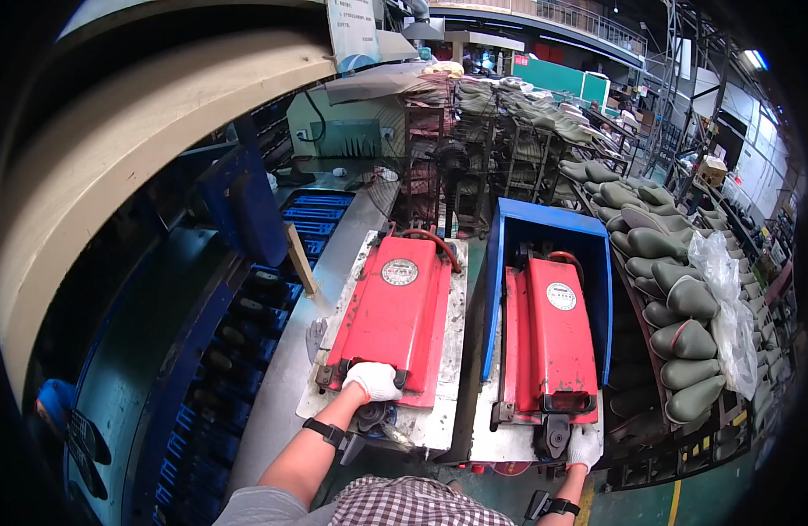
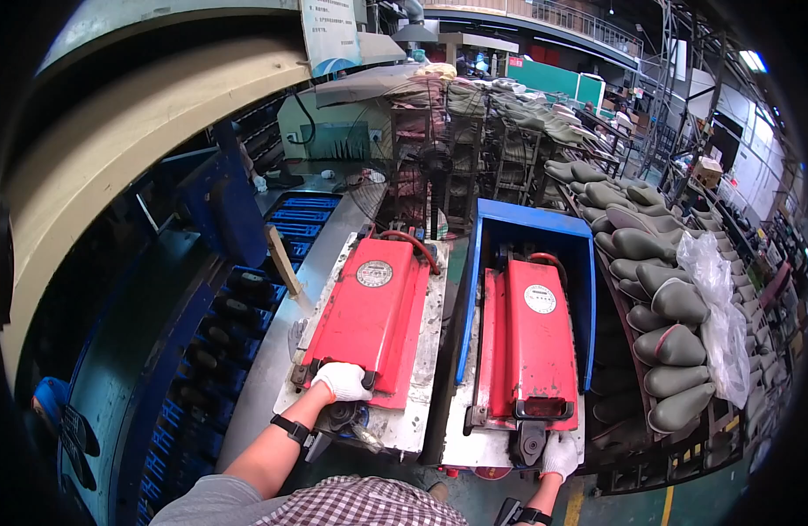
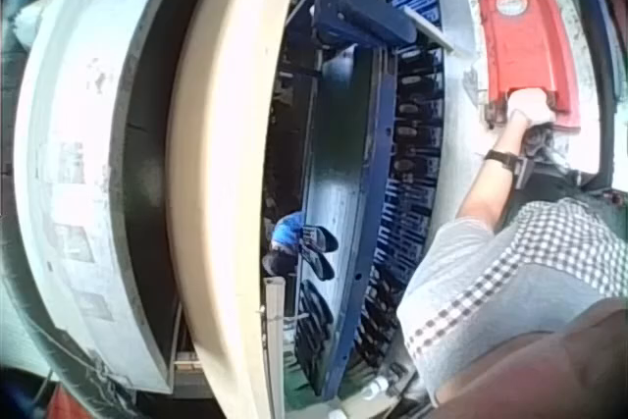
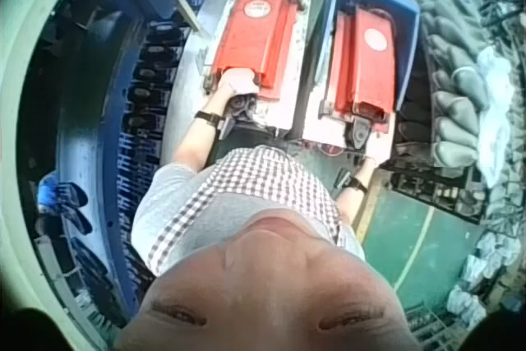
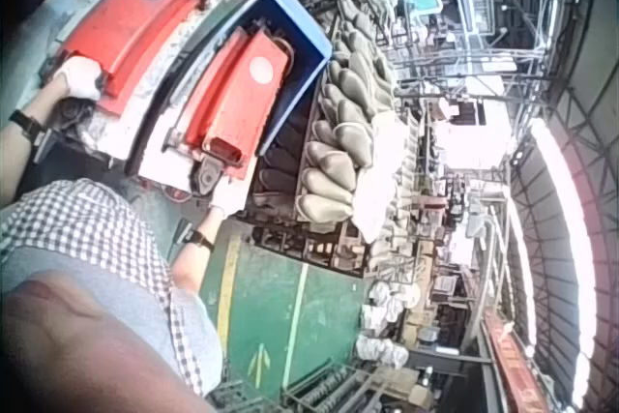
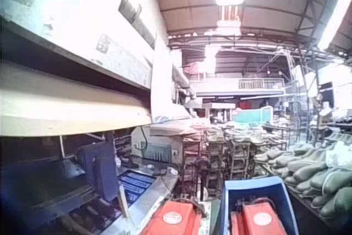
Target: The person is operating a sole-pressing machine to manufacture shoes.
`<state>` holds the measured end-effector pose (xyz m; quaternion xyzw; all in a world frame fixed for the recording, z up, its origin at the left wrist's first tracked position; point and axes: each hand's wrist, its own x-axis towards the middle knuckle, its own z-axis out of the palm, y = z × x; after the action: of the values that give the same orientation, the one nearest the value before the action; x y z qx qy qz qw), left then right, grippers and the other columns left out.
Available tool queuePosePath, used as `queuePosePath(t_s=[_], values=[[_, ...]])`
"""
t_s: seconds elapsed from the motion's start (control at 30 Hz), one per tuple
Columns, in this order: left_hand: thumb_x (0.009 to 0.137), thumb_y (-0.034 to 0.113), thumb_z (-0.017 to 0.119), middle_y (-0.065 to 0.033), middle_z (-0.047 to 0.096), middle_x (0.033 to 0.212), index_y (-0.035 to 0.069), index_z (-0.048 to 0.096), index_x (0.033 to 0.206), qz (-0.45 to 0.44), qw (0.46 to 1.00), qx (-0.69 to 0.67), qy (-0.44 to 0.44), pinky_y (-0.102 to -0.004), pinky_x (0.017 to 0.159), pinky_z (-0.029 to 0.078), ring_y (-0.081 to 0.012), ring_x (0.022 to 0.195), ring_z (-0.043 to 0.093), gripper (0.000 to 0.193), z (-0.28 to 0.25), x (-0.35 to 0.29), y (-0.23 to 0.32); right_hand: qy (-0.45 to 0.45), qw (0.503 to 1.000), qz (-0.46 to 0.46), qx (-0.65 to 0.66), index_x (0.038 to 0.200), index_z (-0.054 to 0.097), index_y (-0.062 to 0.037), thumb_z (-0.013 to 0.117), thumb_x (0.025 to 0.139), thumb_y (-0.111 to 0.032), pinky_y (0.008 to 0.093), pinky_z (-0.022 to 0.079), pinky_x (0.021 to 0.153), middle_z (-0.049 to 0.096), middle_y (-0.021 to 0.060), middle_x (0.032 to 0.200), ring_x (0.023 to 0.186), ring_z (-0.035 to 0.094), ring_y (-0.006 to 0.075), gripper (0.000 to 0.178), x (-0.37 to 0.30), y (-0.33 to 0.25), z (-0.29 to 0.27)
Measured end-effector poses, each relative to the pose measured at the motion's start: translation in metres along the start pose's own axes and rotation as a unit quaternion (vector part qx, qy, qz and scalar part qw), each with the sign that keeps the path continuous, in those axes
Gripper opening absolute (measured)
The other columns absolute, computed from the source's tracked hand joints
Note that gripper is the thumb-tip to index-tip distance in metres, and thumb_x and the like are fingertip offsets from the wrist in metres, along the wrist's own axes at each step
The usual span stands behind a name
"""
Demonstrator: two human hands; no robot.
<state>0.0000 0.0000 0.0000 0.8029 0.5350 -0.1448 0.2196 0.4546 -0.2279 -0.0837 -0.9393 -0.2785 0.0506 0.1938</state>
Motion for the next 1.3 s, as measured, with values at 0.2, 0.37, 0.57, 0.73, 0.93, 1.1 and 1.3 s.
queuePosePath(t_s=[0.2,0.37,0.57,0.73,0.93,1.1,1.3], values=[[0.079,0.048,0.067,-0.0179,0.077,0.110,0.009,0.080,0.108,0.000,1.000,-0.008,0.005,-0.0440,0.092,0.059,-0.0345,0.104,0.075,0.050,0.0005,0.0019,0.0000,0.004,1.000,0.017,0.000,0.109,0.079,-0.0132,0.064,0.092,-0.042,0.0492,0.056,0.085,0.075,0.0203,0.106,0.099,0.073,0.0401,0.037,0.0022,0.0003,0.0023],[0.079,0.047,0.067,-0.0185,0.077,0.110,0.009,0.080,0.109,0.001,1.000,-0.003,0.004,-0.0438,0.092,0.059,-0.0346,0.103,0.075,0.050,-0.0005,0.0010,0.0006,-0.004,1.000,0.006,-0.007,0.108,0.078,-0.0111,0.063,0.093,-0.040,0.0513,0.056,0.084,0.075,0.0228,0.104,0.098,0.072,0.0432,0.036,0.0030,0.0012,0.0015],[0.078,0.046,0.067,-0.0188,0.077,0.109,0.008,0.080,0.109,-0.001,1.000,-0.003,0.006,-0.0438,0.091,0.059,-0.0347,0.102,0.076,0.050,-0.0009,-0.0004,0.0006,0.004,1.000,0.001,-0.001,0.108,0.078,-0.0102,0.063,0.093,-0.040,0.0514,0.056,0.085,0.075,0.0230,0.104,0.099,0.072,0.0433,0.037,0.0002,-0.0020,-0.0002],[0.078,0.046,0.067,-0.0189,0.077,0.109,0.008,0.080,0.108,-0.002,1.000,-0.006,0.005,-0.0439,0.091,0.059,-0.0347,0.102,0.076,0.050,-0.0022,-0.0014,0.0016,0.003,1.000,0.012,0.002,0.109,0.078,-0.0122,0.064,0.091,-0.042,0.0501,0.055,0.088,0.074,0.0213,0.108,0.101,0.072,0.0414,0.038,0.0008,-0.0006,0.0010],[0.078,0.046,0.067,-0.0188,0.077,0.108,0.009,0.080,0.108,-0.002,1.000,-0.009,0.008,-0.0443,0.090,0.059,-0.0350,0.102,0.076,0.050,-0.0022,-0.0021,0.0016,0.002,1.000,0.003,0.002,0.109,0.077,-0.0107,0.062,0.093,-0.040,0.0509,0.056,0.085,0.075,0.0227,0.105,0.098,0.071,0.0435,0.037,-0.0005,-0.0028,-0.0013],[0.078,0.047,0.067,-0.0185,0.078,0.109,0.009,0.080,0.107,0.002,1.000,-0.005,0.015,-0.0444,0.090,0.059,-0.0351,0.101,0.076,0.050,0.0011,0.0004,-0.0009,-0.003,1.000,0.002,0.006,0.110,0.077,-0.0109,0.062,0.093,-0.040,0.0513,0.055,0.085,0.074,0.0230,0.105,0.098,0.071,0.0443,0.037,0.0004,-0.0003,0.0003],[0.078,0.048,0.067,-0.0185,0.078,0.108,0.009,0.080,0.107,0.010,1.000,0.002,0.013,-0.0443,0.090,0.059,-0.0351,0.102,0.076,0.051,0.0032,0.0024,-0.0026,0.000,1.000,-0.003,0.003,0.109,0.077,-0.0103,0.062,0.093,-0.040,0.0516,0.055,0.085,0.074,0.0233,0.104,0.098,0.071,0.0441,0.037,0.0000,-0.0012,-0.0004]])
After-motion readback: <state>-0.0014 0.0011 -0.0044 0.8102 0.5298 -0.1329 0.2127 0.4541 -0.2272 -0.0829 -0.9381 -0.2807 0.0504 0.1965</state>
